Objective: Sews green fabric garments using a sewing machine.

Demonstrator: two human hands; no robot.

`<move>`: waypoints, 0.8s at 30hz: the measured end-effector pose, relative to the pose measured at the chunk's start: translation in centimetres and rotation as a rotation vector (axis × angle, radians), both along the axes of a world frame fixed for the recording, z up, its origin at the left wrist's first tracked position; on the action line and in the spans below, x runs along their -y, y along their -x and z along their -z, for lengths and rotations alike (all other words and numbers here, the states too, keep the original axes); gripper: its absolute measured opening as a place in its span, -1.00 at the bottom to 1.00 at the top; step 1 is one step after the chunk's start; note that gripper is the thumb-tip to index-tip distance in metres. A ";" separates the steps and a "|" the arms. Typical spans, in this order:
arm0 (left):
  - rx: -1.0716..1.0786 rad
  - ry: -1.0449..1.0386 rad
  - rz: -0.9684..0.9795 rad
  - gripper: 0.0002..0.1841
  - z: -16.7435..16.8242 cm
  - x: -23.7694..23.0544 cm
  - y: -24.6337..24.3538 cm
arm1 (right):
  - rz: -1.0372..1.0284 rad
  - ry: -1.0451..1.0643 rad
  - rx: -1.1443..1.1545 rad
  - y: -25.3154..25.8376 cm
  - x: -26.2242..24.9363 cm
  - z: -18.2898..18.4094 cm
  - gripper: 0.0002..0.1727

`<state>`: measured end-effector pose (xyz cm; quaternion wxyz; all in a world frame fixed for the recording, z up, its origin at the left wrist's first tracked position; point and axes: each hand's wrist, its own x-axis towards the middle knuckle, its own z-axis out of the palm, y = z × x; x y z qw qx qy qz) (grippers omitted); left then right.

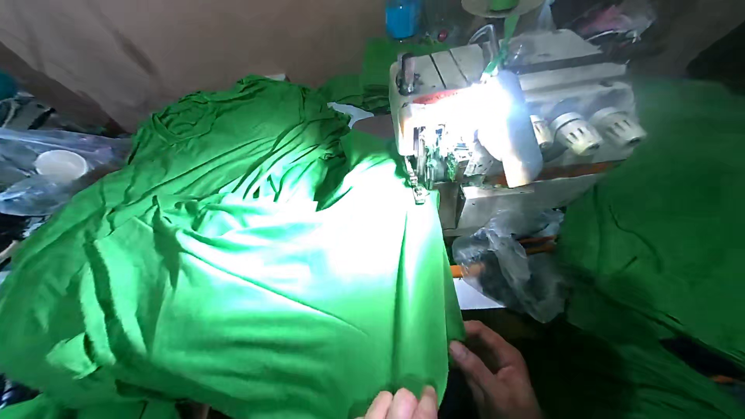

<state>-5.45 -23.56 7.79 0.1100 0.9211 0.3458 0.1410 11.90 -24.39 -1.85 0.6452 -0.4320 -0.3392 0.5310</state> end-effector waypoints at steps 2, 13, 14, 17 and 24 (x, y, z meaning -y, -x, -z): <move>0.012 -0.085 -0.118 -0.76 1.8 0.0 -1.0 | 0.018 -0.019 0.029 0.1 -1.2 -0.2 -0.80; 0.065 -0.263 -0.390 -0.69 2.0 -4.5 -5.8 | 0.058 -0.163 -0.003 0.7 -5.8 -0.5 -0.86; 0.058 -0.289 -0.397 -0.70 2.0 -4.9 -6.1 | 0.064 -0.167 -0.007 0.7 -6.1 -0.8 -0.86; 0.029 -0.344 -0.415 -0.70 1.8 -5.9 -6.9 | 0.086 -0.149 0.002 0.8 -6.6 -1.6 -0.85; 0.041 -0.365 -0.424 -0.65 1.9 -7.9 -8.3 | 0.194 -0.092 0.083 1.0 -7.8 -2.8 -0.86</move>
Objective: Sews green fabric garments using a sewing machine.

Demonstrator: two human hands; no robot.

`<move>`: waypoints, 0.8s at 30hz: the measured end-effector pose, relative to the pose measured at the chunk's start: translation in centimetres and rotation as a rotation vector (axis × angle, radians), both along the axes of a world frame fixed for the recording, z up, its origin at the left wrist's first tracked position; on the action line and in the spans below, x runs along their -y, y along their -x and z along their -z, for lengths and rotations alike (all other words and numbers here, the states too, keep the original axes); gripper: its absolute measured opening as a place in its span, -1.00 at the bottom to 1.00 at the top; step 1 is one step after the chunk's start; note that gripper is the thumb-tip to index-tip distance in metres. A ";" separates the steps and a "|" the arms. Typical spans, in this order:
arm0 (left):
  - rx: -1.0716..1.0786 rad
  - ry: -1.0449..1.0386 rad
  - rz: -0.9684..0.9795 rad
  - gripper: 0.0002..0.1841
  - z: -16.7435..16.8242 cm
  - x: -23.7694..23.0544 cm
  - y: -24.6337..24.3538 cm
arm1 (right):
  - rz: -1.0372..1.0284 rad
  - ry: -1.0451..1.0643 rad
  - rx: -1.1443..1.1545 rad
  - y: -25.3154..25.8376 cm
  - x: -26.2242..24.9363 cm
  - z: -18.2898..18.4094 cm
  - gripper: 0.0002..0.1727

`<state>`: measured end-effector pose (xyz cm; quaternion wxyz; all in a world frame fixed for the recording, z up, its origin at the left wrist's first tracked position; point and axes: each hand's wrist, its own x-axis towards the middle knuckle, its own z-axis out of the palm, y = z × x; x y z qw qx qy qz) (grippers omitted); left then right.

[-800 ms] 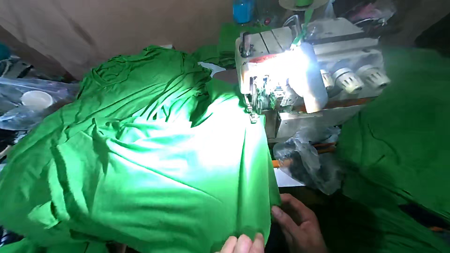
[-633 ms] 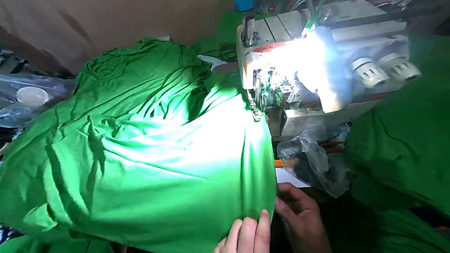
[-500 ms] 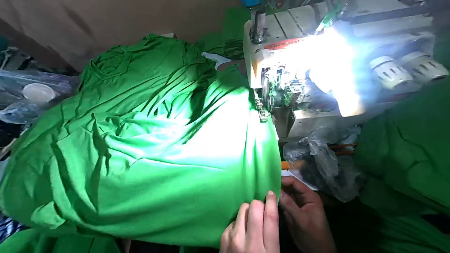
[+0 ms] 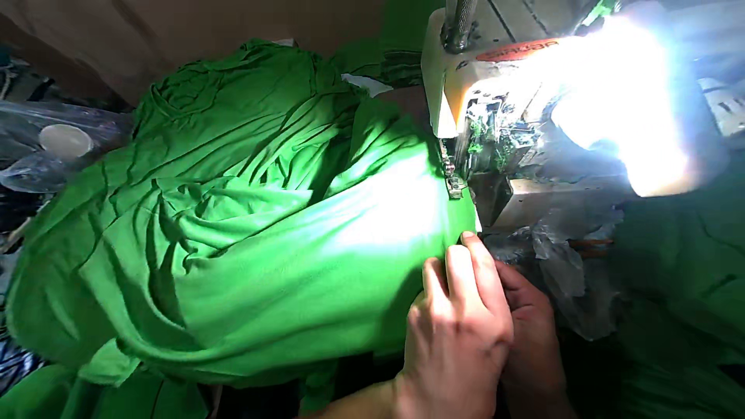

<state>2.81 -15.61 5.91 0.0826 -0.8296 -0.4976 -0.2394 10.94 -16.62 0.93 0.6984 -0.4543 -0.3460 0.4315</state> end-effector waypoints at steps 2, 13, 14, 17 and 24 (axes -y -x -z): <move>0.050 -0.006 0.012 -0.62 0.4 -0.7 -0.2 | 0.019 -0.010 0.043 -0.2 -0.2 0.3 -0.89; 0.310 -0.081 0.090 -0.83 5.0 4.0 7.2 | -0.042 -0.004 0.304 -1.3 3.6 1.3 -0.93; 0.339 -0.105 0.149 -0.85 4.8 4.6 7.6 | -0.049 0.000 0.327 -1.3 4.2 1.5 -0.93; 0.432 -0.179 0.306 -0.96 5.0 5.2 7.8 | -0.078 0.030 0.347 -1.5 5.7 1.6 -0.90; 0.459 -0.224 0.392 -0.88 7.5 3.6 5.7 | -0.156 0.100 0.210 -1.9 6.3 1.2 -0.84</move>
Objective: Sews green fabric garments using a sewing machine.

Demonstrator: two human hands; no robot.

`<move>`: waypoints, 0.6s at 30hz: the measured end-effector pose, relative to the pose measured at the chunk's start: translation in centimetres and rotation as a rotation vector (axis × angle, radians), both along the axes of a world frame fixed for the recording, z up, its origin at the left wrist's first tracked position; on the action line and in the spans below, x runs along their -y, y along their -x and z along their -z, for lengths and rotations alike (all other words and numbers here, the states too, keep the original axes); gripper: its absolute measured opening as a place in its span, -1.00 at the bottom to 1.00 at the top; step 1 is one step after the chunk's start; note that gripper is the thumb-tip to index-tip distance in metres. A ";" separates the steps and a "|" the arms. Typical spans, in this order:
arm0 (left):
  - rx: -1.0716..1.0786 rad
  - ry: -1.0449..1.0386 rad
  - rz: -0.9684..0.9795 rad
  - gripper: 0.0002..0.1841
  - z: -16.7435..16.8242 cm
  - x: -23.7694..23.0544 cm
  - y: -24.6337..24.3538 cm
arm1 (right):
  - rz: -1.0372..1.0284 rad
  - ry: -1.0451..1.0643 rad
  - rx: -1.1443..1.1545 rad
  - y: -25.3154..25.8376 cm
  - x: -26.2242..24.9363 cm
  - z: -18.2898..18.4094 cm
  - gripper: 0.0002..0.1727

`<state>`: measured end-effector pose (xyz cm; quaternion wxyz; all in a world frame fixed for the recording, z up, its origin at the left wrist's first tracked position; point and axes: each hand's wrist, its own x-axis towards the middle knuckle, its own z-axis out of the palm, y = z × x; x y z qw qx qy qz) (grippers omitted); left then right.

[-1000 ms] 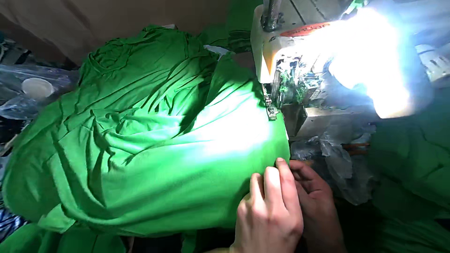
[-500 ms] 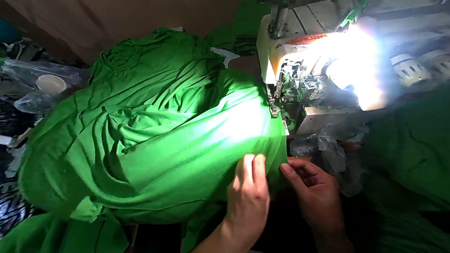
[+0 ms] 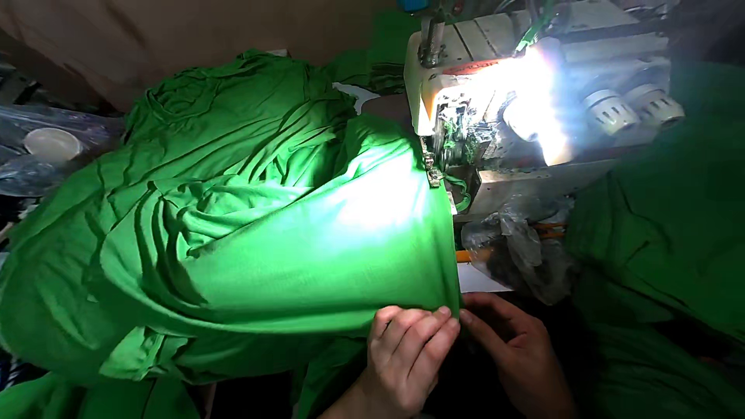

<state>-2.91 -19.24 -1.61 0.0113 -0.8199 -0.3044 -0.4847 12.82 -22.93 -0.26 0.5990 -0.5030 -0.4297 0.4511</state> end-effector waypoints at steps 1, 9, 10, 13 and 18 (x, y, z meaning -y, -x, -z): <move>-0.013 -0.004 -0.008 -0.86 0.0 -0.5 -0.4 | 0.007 -0.011 0.001 -0.1 -0.4 -0.1 -0.85; 0.078 -0.035 0.008 -0.86 -1.4 -3.5 -2.7 | -0.066 -0.059 -0.111 -0.4 -3.1 -0.7 -0.86; 0.102 -0.017 0.029 -0.84 -1.5 -3.4 -2.7 | -0.083 -0.050 -0.130 -0.6 -3.1 -0.8 -0.87; 0.151 0.086 0.114 -0.71 -1.4 -2.6 -2.2 | -0.099 0.024 -0.185 -1.0 -2.9 -1.3 -0.85; 0.259 0.124 0.200 -0.62 -0.6 -1.8 -1.3 | -0.106 0.030 -0.198 -0.9 -2.7 -1.7 -0.81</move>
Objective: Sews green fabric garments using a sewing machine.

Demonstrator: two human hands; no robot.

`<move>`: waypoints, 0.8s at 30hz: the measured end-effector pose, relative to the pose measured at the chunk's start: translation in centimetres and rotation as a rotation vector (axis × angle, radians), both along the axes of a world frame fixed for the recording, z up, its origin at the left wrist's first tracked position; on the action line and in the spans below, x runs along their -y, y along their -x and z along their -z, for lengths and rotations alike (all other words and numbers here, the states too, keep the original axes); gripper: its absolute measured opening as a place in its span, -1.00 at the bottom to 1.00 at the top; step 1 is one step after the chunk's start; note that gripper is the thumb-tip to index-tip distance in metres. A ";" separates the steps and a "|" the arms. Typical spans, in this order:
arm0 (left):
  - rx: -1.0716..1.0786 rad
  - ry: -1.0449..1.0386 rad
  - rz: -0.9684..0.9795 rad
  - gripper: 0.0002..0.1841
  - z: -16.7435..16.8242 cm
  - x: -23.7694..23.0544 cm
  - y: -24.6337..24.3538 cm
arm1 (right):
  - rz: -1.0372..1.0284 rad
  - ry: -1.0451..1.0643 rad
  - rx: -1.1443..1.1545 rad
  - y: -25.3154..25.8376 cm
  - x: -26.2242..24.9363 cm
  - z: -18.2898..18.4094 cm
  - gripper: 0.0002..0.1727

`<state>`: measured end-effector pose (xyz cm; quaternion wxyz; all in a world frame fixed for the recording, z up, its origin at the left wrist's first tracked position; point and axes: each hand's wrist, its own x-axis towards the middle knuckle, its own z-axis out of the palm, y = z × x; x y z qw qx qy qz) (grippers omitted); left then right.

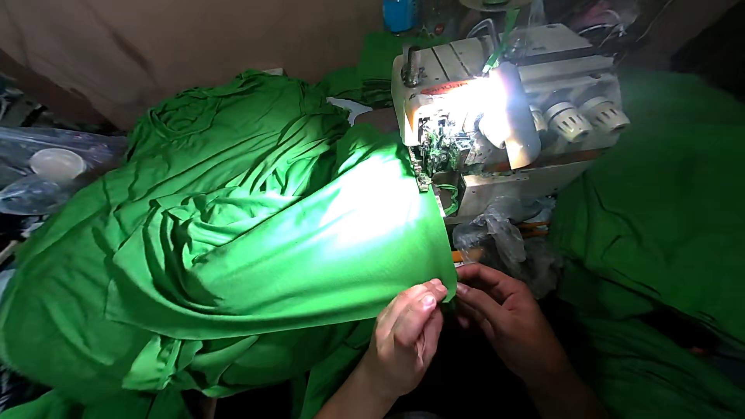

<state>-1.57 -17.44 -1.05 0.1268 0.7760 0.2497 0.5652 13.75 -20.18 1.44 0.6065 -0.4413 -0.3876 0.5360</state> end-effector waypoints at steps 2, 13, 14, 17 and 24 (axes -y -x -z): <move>-0.023 -0.027 -0.007 -0.63 -0.1 0.1 -0.1 | 0.002 -0.034 -0.007 0.1 -0.1 -0.1 -0.80; -0.449 -0.220 -0.380 -0.68 1.7 -1.0 1.6 | 0.173 -0.059 0.070 0.6 -0.3 0.6 -0.90; -0.432 -0.253 -0.349 -0.73 1.8 -1.4 1.9 | 0.188 -0.067 0.080 0.7 -0.7 0.7 -0.91; -0.411 -0.302 -0.290 -0.75 1.1 -2.3 2.3 | 0.233 -0.113 0.112 0.9 -2.5 0.5 -0.93; -0.326 -0.257 -0.333 -0.81 -2.1 -5.8 1.4 | 0.443 -0.227 0.387 1.3 -8.1 -0.5 -0.75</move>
